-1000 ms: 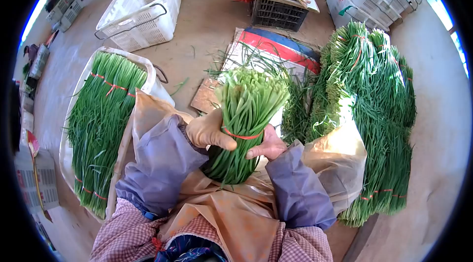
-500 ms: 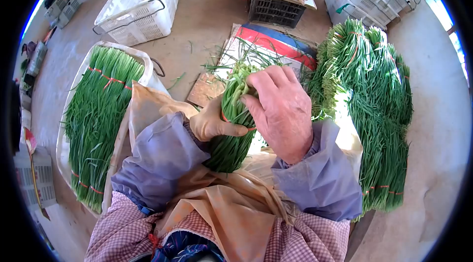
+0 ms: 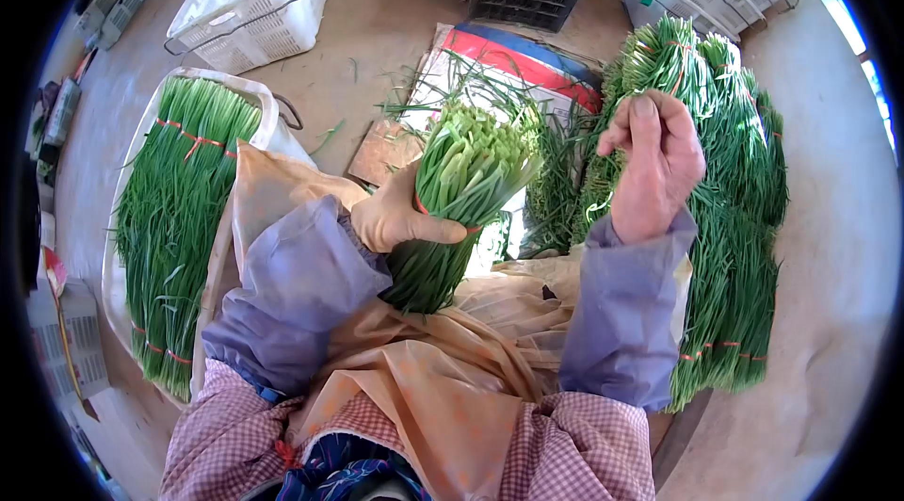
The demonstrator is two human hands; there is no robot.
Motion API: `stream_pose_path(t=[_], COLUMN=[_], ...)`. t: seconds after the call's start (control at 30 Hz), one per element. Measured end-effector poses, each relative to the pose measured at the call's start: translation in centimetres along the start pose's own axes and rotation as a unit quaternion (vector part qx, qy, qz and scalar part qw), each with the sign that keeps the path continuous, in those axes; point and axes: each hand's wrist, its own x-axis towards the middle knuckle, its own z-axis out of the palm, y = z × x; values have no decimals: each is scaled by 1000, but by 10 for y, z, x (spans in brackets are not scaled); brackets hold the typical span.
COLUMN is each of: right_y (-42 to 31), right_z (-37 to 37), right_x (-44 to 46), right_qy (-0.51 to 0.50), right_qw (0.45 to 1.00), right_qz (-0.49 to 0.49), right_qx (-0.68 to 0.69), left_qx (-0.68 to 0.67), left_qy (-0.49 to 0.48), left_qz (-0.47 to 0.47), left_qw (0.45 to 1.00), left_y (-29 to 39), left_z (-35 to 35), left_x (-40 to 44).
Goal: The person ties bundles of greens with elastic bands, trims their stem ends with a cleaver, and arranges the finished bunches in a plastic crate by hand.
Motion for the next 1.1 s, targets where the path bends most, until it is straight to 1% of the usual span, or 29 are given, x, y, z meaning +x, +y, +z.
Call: stream_pose_path(t=[0.07,0.17,0.23,0.27,0.37,0.4,0.47,0.5,0.53,0.63,0.67,0.77,0.8,0.87,0.9,0.93,0.97,1.0,1.03,1.07,1.1], right_y=[-6,-7,-3,-3,4,12,10,8,8,1,-2,4,10,14,16,21,13,5,10,9,9], right_z=[-1,0,6,14,37,41,46,48,46,45,45,35,32,26,24,25,21,15,5,-8,-18], right_x=[-15,-46,-63,-69,-81,-84,-74,-70,-68,-54,-48,-33,-30,-32,-34,-32,-37,-39,-33,-23,-17], right_qy=[-11,-153,-175,-182,-135,-132,-173,-190,-202,-247,-267,-343,-325,-290,-271,-236,-163,-89,40,93,69], right_qw=[994,960,967,968,944,934,865,821,803,739,722,753,783,816,832,837,889,926,977,994,996], right_qz=[-35,-52,28,42,-65,-120,-220,-268,-282,-360,-391,-370,-374,-339,-319,-357,-266,-172,-93,-36,-52], right_qx=[-105,-227,-181,-167,-296,-309,-416,-466,-485,-514,-505,-423,-377,-368,-364,-340,-335,-325,-190,-39,-34], left_qx=[32,49,46,56,36,21,16,13,5,44,55,55,86,149,141,134,129,126,123,118,114], left_qy=[24,53,84,109,131,144,122,110,129,103,107,85,102,136,135,132,127,128,131,135,139], left_qz=[-3,-11,-27,-3,9,-1,-6,-9,-14,-23,-28,-17,-32,-65,-60,-57,-55,-55,-55,-55,-55], left_qw=[999,997,995,992,991,989,992,994,991,993,992,995,991,977,979,980,982,982,982,982,982], left_y=[-2,-7,-10,-16,-18,-18,-8,-5,-11,-9,-6,-6,-9,-16,-16,-17,-17,-17,-17,-17,-17], left_z=[-4,-5,-3,-4,-4,-3,-2,-2,-2,-7,-5,-5,-4,-1,0,1,1,0,-1,-2,-3], left_x=[2,6,6,6,7,6,4,3,4,3,2,3,2,2,3,3,3,4,4,3,3])
